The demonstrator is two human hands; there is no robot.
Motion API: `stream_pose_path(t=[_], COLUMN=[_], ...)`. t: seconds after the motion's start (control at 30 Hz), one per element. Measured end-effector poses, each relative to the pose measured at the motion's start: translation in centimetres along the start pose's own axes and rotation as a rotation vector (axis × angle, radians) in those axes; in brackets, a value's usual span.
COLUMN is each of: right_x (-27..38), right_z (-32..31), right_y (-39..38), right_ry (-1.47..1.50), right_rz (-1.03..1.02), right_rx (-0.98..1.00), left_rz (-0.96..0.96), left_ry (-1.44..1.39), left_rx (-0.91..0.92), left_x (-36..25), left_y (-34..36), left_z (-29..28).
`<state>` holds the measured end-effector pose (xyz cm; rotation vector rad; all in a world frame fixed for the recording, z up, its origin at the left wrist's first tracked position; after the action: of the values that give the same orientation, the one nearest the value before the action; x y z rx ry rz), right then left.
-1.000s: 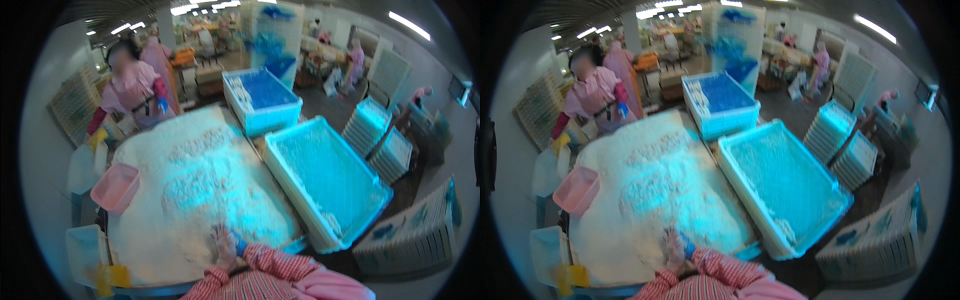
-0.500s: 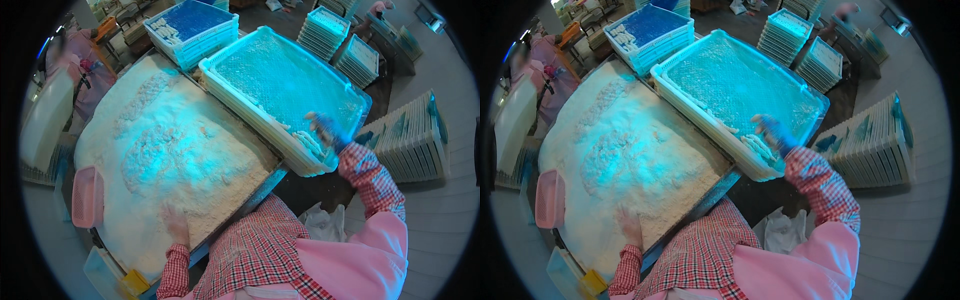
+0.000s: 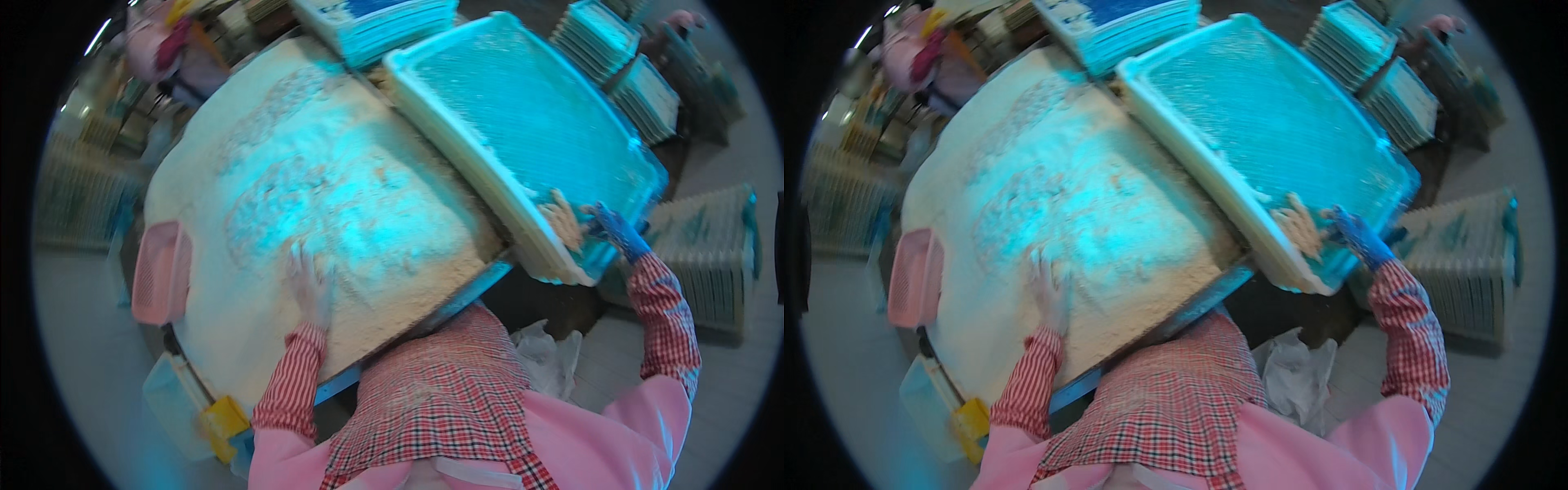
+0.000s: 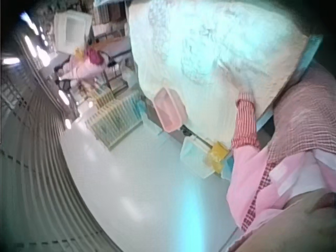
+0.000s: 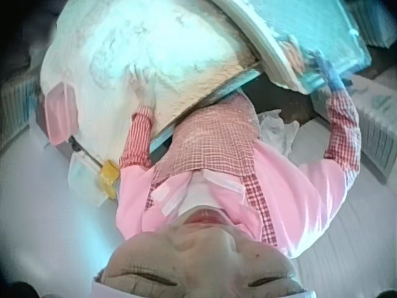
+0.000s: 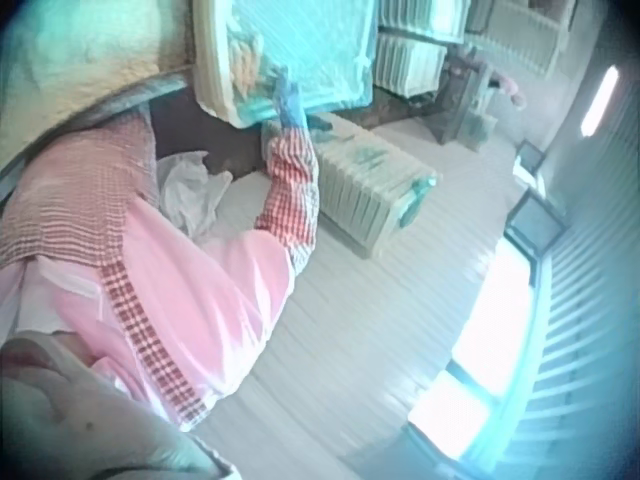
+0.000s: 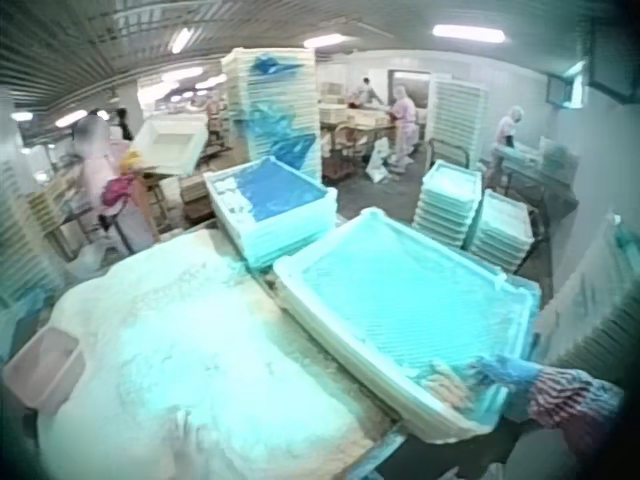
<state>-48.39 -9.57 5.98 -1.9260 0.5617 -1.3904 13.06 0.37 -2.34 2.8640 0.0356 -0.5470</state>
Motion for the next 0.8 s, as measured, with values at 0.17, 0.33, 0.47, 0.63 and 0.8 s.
stream_pose_path(t=[0.17,0.33,0.47,0.63,0.8], right_x=[1.7,9.0,7.5,7.8,7.3], right_z=[2.5,15.7,25.3,32.5,40.8], right_y=[0.2,-3.9,1.3,5.3,7.5], right_ry=[-0.319,0.102,-0.152,-0.641,-0.688], right_rz=[-0.506,-0.478,-0.695,-0.812,-1.0], right_rx=[-0.409,-0.034,-0.006,-0.221,-0.245], left_rz=[-0.044,0.144,0.282,0.118,0.263], left_ry=[-0.013,0.018,0.293,-0.439,-0.391], left_rx=[-0.12,0.018,0.22,0.392,0.165], left_x=[2.0,-1.1,1.5,0.3,2.8], left_y=[7.4,14.0,18.6,12.6,3.6], left_z=[2.9,3.5,4.1,-0.6,-2.3])
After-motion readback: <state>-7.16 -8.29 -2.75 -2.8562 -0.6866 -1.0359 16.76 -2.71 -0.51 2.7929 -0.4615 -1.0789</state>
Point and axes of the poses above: each hand's wrist, its own y-axis towards the middle knuckle, its own z-axis out of the palm, x = y × z, the point moved 3 cm from there along y, towards the middle knuckle, and after that the axes turned 9 degrees about z, right-handed, at the moved point
